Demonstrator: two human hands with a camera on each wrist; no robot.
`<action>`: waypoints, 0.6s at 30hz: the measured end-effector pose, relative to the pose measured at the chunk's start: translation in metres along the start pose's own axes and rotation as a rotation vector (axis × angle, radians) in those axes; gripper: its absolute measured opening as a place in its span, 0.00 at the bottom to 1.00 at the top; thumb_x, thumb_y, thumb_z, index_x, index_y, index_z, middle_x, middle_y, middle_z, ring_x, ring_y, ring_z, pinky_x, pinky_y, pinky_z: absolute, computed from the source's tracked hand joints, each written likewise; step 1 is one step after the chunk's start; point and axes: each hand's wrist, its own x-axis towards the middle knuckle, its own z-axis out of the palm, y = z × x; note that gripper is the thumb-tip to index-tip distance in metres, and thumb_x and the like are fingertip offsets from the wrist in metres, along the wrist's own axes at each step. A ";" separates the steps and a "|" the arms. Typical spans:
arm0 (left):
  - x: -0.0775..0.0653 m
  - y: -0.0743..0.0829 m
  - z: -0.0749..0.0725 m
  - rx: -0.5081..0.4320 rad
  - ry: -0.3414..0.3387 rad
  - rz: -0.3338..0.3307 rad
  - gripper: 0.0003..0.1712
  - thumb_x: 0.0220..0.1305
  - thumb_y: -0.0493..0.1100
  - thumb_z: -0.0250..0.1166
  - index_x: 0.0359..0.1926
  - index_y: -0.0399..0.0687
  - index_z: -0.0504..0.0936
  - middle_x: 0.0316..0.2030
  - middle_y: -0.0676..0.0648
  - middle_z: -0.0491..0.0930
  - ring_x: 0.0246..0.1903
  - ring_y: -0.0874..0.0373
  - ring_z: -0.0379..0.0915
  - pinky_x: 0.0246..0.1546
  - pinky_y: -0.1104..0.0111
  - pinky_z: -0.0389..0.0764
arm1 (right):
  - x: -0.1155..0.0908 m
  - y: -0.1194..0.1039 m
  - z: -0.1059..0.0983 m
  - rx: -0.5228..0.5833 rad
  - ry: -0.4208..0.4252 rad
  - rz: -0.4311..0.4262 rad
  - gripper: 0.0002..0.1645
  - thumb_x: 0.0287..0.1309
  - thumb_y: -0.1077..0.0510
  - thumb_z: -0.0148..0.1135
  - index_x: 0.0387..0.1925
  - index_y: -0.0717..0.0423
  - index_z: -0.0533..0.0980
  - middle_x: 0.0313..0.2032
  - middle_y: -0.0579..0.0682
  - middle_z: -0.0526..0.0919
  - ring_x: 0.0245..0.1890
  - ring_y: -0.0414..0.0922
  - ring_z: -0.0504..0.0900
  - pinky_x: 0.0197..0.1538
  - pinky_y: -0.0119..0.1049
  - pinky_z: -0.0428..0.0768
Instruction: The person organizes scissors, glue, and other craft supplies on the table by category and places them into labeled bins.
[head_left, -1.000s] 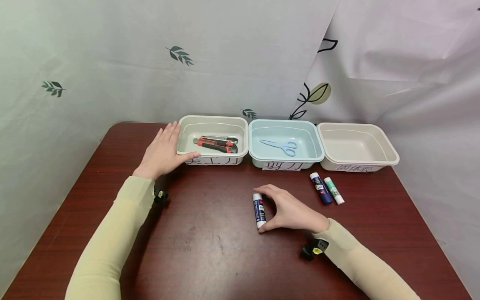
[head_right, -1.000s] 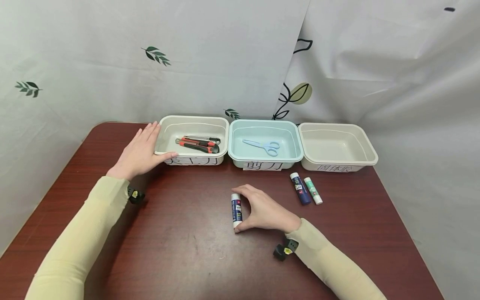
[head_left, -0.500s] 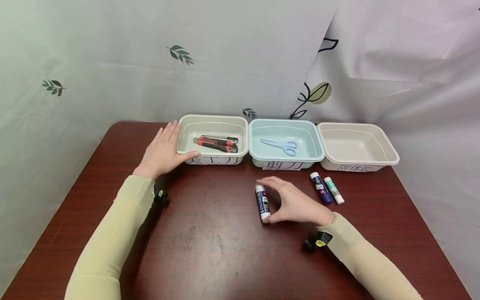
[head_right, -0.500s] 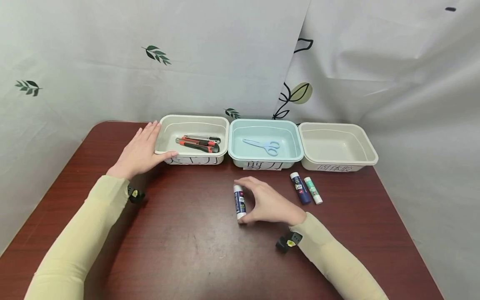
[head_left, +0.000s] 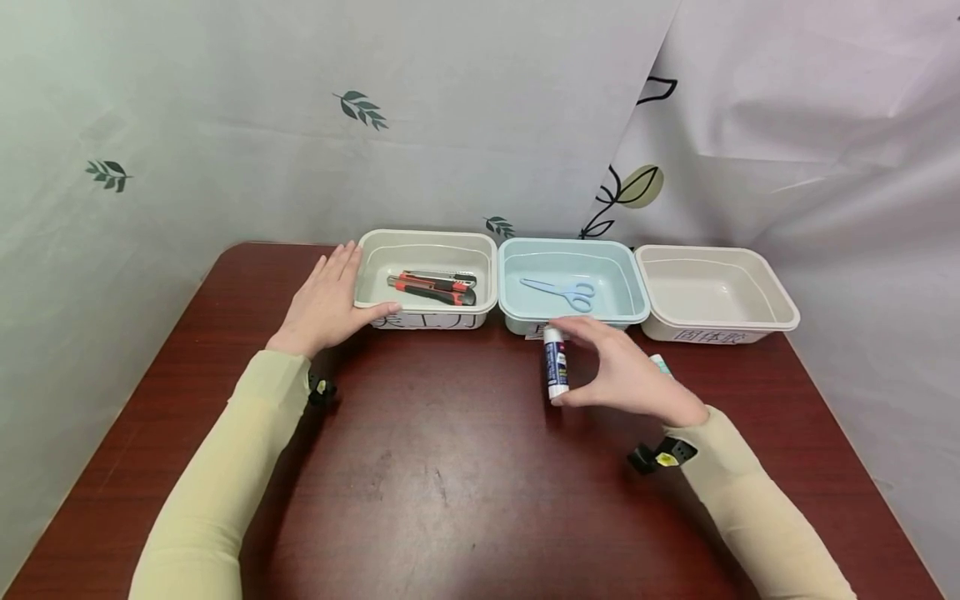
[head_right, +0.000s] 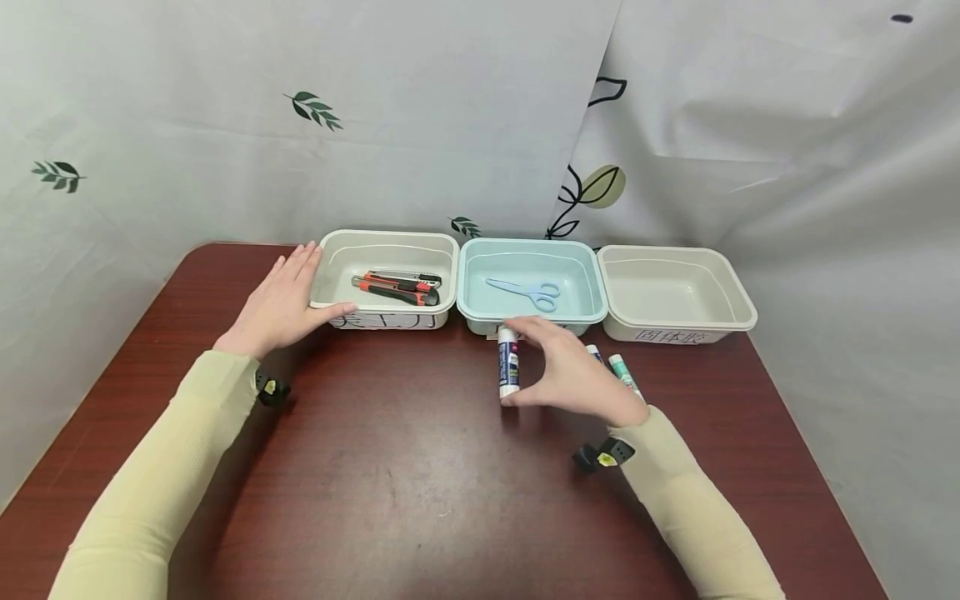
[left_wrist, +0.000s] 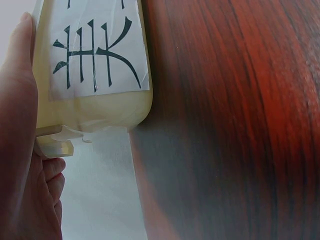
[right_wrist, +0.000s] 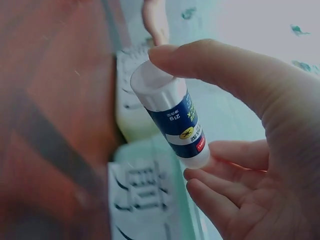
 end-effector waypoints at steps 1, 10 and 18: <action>0.000 0.000 0.000 0.000 0.000 0.001 0.69 0.61 0.80 0.56 0.79 0.30 0.45 0.78 0.33 0.45 0.78 0.42 0.37 0.77 0.52 0.38 | 0.000 0.002 -0.004 0.000 0.010 0.005 0.60 0.35 0.48 0.88 0.71 0.57 0.70 0.67 0.50 0.72 0.65 0.47 0.73 0.67 0.48 0.71; -0.001 0.000 0.000 0.001 -0.004 0.000 0.69 0.61 0.80 0.56 0.79 0.31 0.44 0.78 0.33 0.44 0.78 0.43 0.36 0.77 0.53 0.37 | 0.000 0.015 -0.039 0.053 0.071 0.103 0.59 0.39 0.55 0.87 0.73 0.55 0.67 0.69 0.50 0.69 0.66 0.50 0.73 0.69 0.44 0.70; -0.001 0.001 0.000 0.006 -0.001 0.004 0.69 0.61 0.80 0.56 0.79 0.30 0.45 0.78 0.33 0.45 0.78 0.42 0.37 0.77 0.52 0.37 | -0.002 0.030 -0.069 0.028 0.145 0.153 0.59 0.37 0.59 0.88 0.72 0.61 0.67 0.68 0.57 0.71 0.66 0.56 0.72 0.69 0.41 0.69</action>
